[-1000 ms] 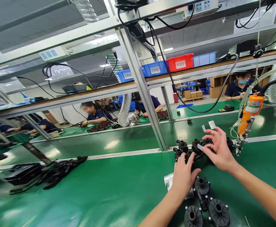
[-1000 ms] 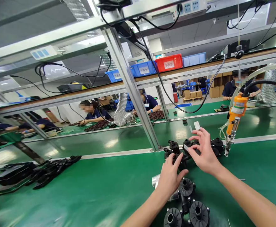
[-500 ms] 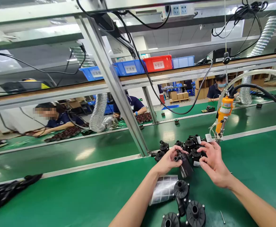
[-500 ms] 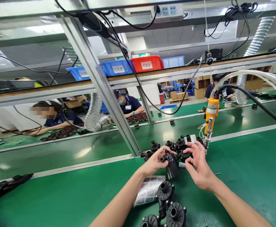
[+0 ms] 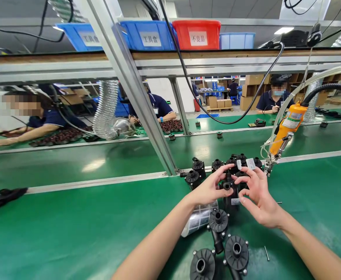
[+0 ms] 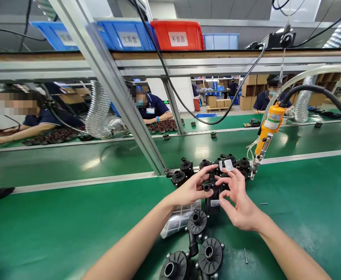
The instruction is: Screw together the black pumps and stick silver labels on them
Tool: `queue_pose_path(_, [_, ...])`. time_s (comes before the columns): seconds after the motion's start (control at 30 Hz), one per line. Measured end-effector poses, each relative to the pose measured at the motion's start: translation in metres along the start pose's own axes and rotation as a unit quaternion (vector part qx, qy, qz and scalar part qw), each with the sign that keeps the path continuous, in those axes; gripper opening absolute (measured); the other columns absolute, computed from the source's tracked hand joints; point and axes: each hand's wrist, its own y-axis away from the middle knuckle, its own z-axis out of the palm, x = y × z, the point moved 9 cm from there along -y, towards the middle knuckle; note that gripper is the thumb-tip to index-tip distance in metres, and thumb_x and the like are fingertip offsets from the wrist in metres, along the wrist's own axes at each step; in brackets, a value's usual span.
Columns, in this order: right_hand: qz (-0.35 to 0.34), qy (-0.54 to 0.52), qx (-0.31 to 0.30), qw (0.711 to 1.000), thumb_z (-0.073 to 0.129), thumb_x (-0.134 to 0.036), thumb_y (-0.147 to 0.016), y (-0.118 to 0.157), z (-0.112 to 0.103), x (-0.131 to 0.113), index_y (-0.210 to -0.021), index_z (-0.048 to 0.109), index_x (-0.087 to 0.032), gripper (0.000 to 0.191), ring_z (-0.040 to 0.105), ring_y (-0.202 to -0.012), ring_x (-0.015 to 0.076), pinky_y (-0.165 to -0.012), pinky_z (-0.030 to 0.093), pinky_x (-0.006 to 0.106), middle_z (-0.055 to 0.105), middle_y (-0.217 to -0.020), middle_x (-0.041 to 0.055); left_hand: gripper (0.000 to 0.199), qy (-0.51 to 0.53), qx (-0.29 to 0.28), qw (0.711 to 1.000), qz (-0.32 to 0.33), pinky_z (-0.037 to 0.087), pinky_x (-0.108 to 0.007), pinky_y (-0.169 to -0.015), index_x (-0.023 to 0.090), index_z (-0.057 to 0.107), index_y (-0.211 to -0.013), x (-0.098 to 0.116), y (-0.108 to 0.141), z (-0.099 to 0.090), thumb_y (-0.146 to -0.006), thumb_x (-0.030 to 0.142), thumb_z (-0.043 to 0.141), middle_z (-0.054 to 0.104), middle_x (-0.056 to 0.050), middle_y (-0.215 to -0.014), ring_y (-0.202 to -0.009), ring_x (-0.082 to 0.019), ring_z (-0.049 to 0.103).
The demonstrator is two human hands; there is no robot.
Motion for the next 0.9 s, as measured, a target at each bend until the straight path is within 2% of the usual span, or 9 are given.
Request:
queue_pose_path(0.23, [-0.014, 0.029, -0.01, 0.999, 0.054, -0.015, -0.102, 0.0, 0.007, 0.0, -0.155, 0.011, -0.049, 0.077, 0.048, -0.127, 0.0248, -0.081, 0.056, 0.035, 0.02, -0.158, 0.0115, 0.089, 0.042, -0.022, 0.999, -0.001, 0.052, -0.035, -0.098, 0.03, 0.029, -0.162, -0.004, -0.001, 0.004, -0.089, 0.025, 0.079, 0.062, -0.015, -0.139, -0.13, -0.028, 0.059])
queue_pose_path(0.6, [-0.049, 0.09, -0.004, 0.995, 0.053, -0.01, -0.101, 0.002, 0.005, 0.0, -0.158, 0.011, -0.042, 0.078, 0.048, -0.131, 0.0264, -0.083, 0.059, 0.037, 0.022, -0.158, 0.0159, 0.092, 0.052, -0.017, 0.998, -0.016, 0.052, -0.034, -0.096, 0.029, 0.027, -0.163, -0.004, -0.001, 0.004, -0.088, 0.026, 0.08, 0.062, -0.017, -0.14, -0.132, -0.03, 0.057])
queue_pose_path(0.73, [-0.093, 0.132, -0.007, 0.987, 0.053, -0.006, -0.099, 0.004, 0.008, -0.007, -0.159, 0.013, -0.043, 0.081, 0.05, -0.13, 0.0269, -0.081, 0.06, 0.038, 0.02, -0.16, 0.0152, 0.093, 0.06, -0.024, 0.998, -0.012, 0.053, -0.032, -0.091, 0.032, 0.027, -0.163, -0.003, 0.0, 0.005, -0.087, 0.026, 0.081, 0.063, -0.015, -0.138, -0.121, -0.027, 0.064])
queue_pose_path(0.9, [-0.118, 0.184, -0.005, 0.976, 0.055, -0.005, -0.097, 0.008, 0.007, -0.012, -0.161, 0.015, -0.041, 0.083, 0.051, -0.13, 0.0278, -0.073, 0.06, 0.034, 0.02, -0.16, 0.0153, 0.095, 0.061, -0.026, 0.998, -0.012, 0.054, -0.031, -0.089, 0.034, 0.029, -0.162, -0.002, 0.001, 0.004, -0.084, 0.024, 0.083, 0.062, -0.012, -0.136, -0.103, -0.02, 0.068])
